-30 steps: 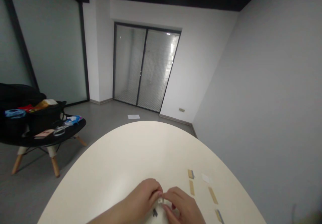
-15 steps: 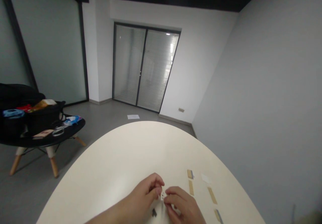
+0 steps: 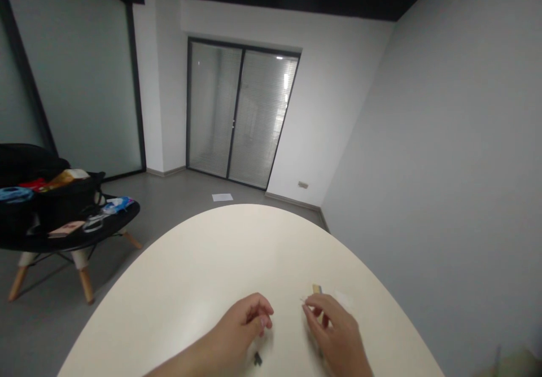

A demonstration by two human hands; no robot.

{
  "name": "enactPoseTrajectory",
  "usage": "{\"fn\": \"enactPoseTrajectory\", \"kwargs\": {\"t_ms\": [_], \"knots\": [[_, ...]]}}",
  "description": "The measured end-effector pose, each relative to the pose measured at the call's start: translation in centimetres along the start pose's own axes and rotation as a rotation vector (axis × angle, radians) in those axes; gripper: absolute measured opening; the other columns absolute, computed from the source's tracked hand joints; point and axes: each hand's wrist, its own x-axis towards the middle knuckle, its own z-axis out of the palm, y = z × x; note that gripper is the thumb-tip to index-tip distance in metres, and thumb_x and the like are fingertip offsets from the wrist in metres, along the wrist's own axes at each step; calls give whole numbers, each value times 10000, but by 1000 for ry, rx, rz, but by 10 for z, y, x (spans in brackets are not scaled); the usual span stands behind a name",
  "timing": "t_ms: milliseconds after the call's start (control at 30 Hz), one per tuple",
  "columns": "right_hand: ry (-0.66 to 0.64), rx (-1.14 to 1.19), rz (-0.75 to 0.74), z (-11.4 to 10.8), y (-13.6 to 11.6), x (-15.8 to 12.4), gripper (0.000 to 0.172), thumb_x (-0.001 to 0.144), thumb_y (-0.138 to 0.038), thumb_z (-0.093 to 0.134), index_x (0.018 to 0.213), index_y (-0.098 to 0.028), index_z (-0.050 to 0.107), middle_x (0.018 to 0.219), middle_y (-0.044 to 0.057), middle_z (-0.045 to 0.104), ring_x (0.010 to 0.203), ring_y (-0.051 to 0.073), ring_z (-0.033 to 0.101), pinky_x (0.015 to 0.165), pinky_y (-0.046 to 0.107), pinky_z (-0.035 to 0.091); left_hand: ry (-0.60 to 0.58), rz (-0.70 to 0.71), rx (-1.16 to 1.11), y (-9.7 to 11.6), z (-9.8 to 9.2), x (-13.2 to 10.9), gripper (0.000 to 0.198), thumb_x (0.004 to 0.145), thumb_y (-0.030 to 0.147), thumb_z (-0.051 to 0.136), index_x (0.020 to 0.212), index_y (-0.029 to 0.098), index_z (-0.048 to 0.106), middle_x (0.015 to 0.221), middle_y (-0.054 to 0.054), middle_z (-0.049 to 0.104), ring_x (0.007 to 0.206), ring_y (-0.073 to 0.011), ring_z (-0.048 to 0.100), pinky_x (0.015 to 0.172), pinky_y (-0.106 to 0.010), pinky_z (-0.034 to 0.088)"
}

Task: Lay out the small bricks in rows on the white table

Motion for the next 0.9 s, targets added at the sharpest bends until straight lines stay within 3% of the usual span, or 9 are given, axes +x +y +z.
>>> {"fn": "enactPoseTrajectory", "kwargs": {"t_ms": [100,200,333,533,900], "knots": [[16,-95,253,-14,17,5,297,850,-462,552,785,-222,714,698,43,730,543,174,644,545,283,532,-7,-16,30,0,-1,1,150,803,274,634,902,163,615,776,-29,605,706,-156,502,695,-316,359],[19,-136,487,-28,34,8,358,805,-520,523,801,-224,725,729,64,760,640,222,700,621,312,555,-2,-30,48,4,-1,1,153,793,293,642,872,164,616,718,-2,556,689,-153,484,675,-310,344],[-29,-75,624,-34,58,6,377,780,-517,496,832,-213,713,817,82,785,762,246,736,710,316,570,16,-52,76,9,1,0,201,774,354,667,836,172,608,677,24,500,673,-151,466,655,-301,331],[-159,-174,647,-32,77,0,268,786,-368,487,806,-221,711,770,54,781,743,230,731,674,303,544,21,-64,129,8,1,0,202,764,353,656,832,167,614,667,31,491,665,-148,455,643,-292,329],[-311,-394,539,-29,63,2,282,866,-196,469,842,-206,750,884,74,789,844,221,727,722,275,480,21,-82,209,7,-2,0,166,760,306,620,827,155,622,669,28,498,668,-157,462,652,-294,349]]}}
